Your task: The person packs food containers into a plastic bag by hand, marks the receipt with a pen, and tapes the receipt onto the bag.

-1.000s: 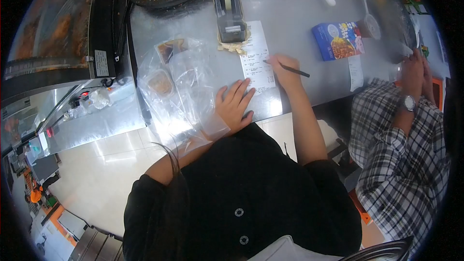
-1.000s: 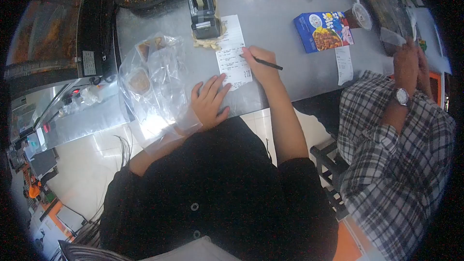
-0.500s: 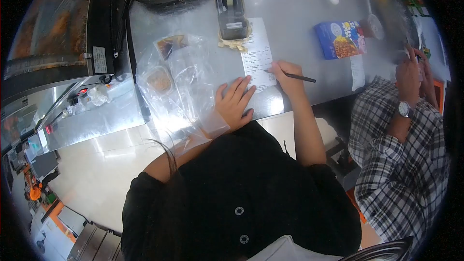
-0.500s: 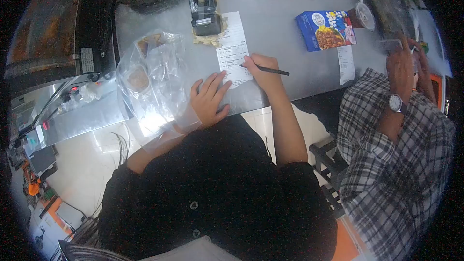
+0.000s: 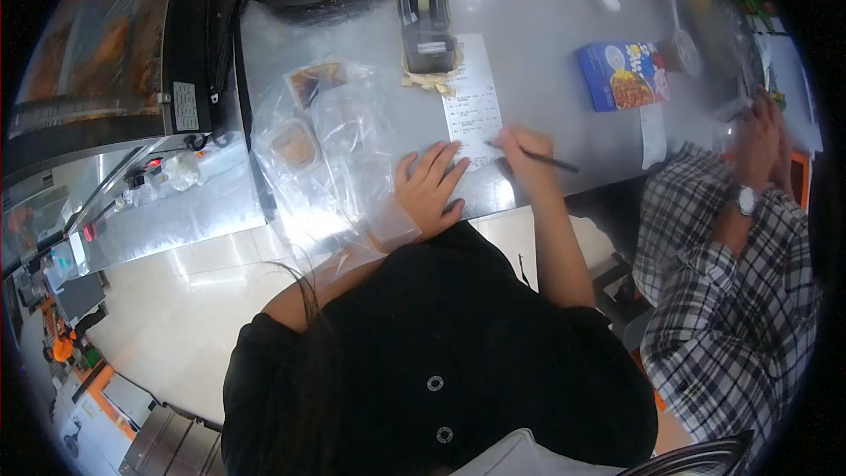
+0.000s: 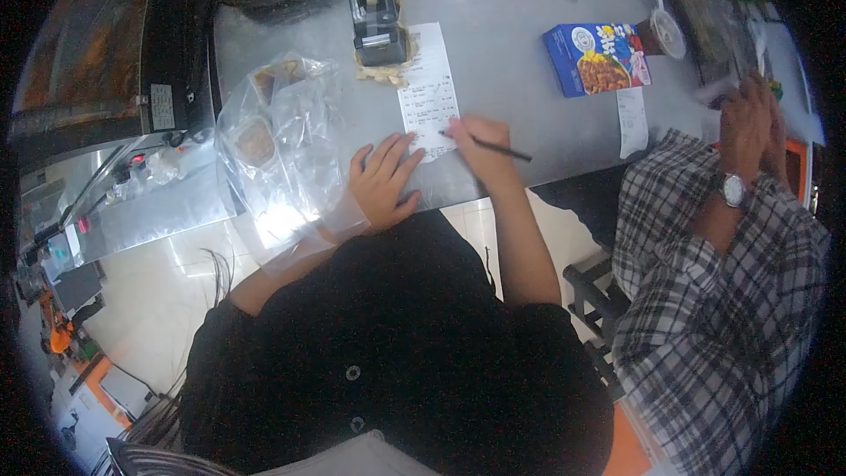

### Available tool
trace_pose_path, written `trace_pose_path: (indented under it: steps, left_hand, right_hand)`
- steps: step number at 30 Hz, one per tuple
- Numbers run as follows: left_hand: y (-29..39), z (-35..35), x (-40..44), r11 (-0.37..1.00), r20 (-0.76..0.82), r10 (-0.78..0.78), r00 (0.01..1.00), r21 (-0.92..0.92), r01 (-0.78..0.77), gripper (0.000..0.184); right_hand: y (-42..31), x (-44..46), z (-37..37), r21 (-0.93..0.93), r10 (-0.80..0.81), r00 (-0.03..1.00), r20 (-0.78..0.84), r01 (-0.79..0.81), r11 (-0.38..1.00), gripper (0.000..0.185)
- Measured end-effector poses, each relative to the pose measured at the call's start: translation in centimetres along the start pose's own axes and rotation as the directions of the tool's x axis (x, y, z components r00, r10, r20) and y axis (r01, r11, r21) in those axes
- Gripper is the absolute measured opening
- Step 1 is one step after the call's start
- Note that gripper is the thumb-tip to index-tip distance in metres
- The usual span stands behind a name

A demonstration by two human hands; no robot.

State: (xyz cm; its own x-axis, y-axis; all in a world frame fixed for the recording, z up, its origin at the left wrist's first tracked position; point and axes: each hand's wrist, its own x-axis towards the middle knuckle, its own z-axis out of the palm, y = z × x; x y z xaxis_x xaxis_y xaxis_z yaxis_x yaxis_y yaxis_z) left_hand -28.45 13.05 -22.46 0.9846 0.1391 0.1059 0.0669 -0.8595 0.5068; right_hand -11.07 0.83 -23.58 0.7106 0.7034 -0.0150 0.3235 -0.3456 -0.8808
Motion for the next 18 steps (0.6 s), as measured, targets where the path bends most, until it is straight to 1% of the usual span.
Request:
trace_pose_path:
  steps: [3, 4, 7, 10, 13, 14, 17, 18]
  left_hand:
    - [-0.1, 0.4, -0.1, 1.0, -0.008, -0.001, 1.0, -0.005, 0.001, 0.061]
    - [0.0, 0.4, -0.1, 1.0, -0.012, -0.002, 1.0, -0.003, 0.002, 0.061]
    - [0.0, 0.5, 0.1, 1.0, -0.011, -0.009, 1.0, 0.003, 0.009, 0.061]
    - [0.0, 0.6, 0.2, 1.0, -0.027, 0.001, 1.0, 0.014, -0.001, 0.06]
    - [0.0, 0.8, 0.2, 1.0, -0.025, -0.003, 1.0, 0.029, 0.003, 0.06]
    - [0.0, 0.8, 0.2, 0.999, -0.02, -0.004, 1.0, 0.035, 0.004, 0.06]
    - [-0.3, 1.2, 0.0, 0.999, -0.006, 0.01, 1.0, 0.052, -0.01, 0.064]
    - [-0.3, 1.2, -0.1, 1.0, 0.018, -0.004, 1.0, 0.016, 0.004, 0.065]
  right_hand:
    - [-0.4, -1.6, 0.3, -0.075, -0.111, 0.992, 0.065, 0.116, 0.99, 0.024]
    - [0.0, -1.9, 0.3, -0.101, -0.138, 0.984, 0.111, 0.149, 0.984, 0.023]
    - [0.2, -1.8, 0.6, -0.152, -0.134, 0.979, 0.154, 0.157, 0.976, 0.022]
    - [0.0, -1.0, 0.9, -0.153, -0.207, 0.978, -0.011, 0.203, 0.967, 0.023]
    - [-0.6, -0.9, 1.3, -0.07, -0.161, 0.985, -0.056, 0.157, 0.985, 0.023]
    - [-0.3, -1.3, 1.3, -0.197, -0.249, 0.968, -0.015, 0.241, 0.95, 0.023]
    - [0.4, -2.2, 0.9, -0.103, -0.101, 0.983, -0.156, 0.085, 0.991, 0.018]
    - [0.9, -2.8, 0.0, -0.108, 0.078, 0.994, -0.076, -0.086, 0.991, 0.009]
